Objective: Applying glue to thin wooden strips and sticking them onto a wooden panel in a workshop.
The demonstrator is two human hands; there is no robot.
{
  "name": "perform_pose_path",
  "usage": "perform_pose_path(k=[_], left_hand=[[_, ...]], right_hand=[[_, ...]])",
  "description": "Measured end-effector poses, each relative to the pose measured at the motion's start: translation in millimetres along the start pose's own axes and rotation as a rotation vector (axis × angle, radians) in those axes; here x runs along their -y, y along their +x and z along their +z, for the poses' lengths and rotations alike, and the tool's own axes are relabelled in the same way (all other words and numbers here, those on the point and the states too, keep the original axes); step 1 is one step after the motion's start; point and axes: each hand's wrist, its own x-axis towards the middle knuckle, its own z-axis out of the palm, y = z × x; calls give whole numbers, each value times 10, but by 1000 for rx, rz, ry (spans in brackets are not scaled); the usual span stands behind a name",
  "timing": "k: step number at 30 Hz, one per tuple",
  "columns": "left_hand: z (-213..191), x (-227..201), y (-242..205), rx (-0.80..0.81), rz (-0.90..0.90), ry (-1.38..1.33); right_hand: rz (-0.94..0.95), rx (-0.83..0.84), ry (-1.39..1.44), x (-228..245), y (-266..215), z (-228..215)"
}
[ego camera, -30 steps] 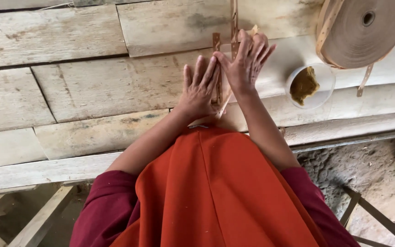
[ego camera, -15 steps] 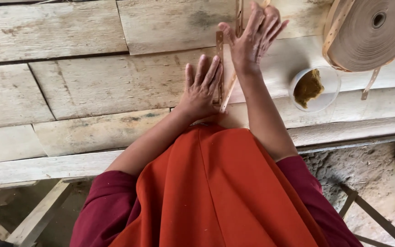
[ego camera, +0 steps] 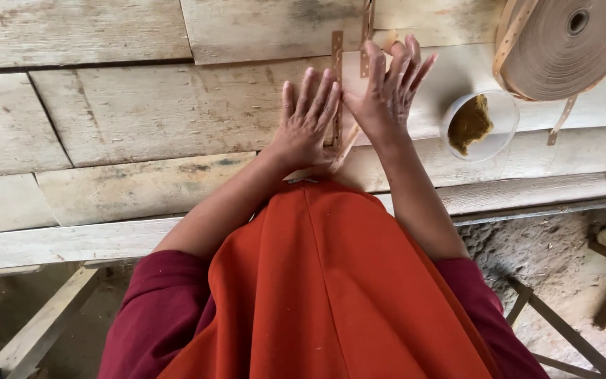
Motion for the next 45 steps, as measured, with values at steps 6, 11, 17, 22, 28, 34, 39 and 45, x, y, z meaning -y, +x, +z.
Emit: perform_pose_path(k=[6, 11, 17, 22, 28, 34, 39, 45], left_hand=[[56, 46, 31, -1, 23, 34], [-180, 22, 64, 125, 22, -84], [-502, -35, 91, 333, -24, -246], [-500, -38, 51, 302, -34, -251], [-846, -36, 34, 378, 22, -311], [-988, -254, 38, 86, -154, -670], [-1264, -749, -102, -193, -97, -935], [-1278, -1116, -146, -75, -178, -1110]], right_hand=[[-34, 76, -15, -183, -319, 202], [-40, 53, -31, -184, -596, 218], [-36, 49, -21, -201, -838, 286], [-28, 58, -11, -163, -1014, 305], [-44, 15, -32, -42, -1210, 77], [4, -204, 377, 154, -1147, -644], [-13, -232, 1080, 377, -1074, -1502], [-17, -213, 1302, 186, -1155, -1668]])
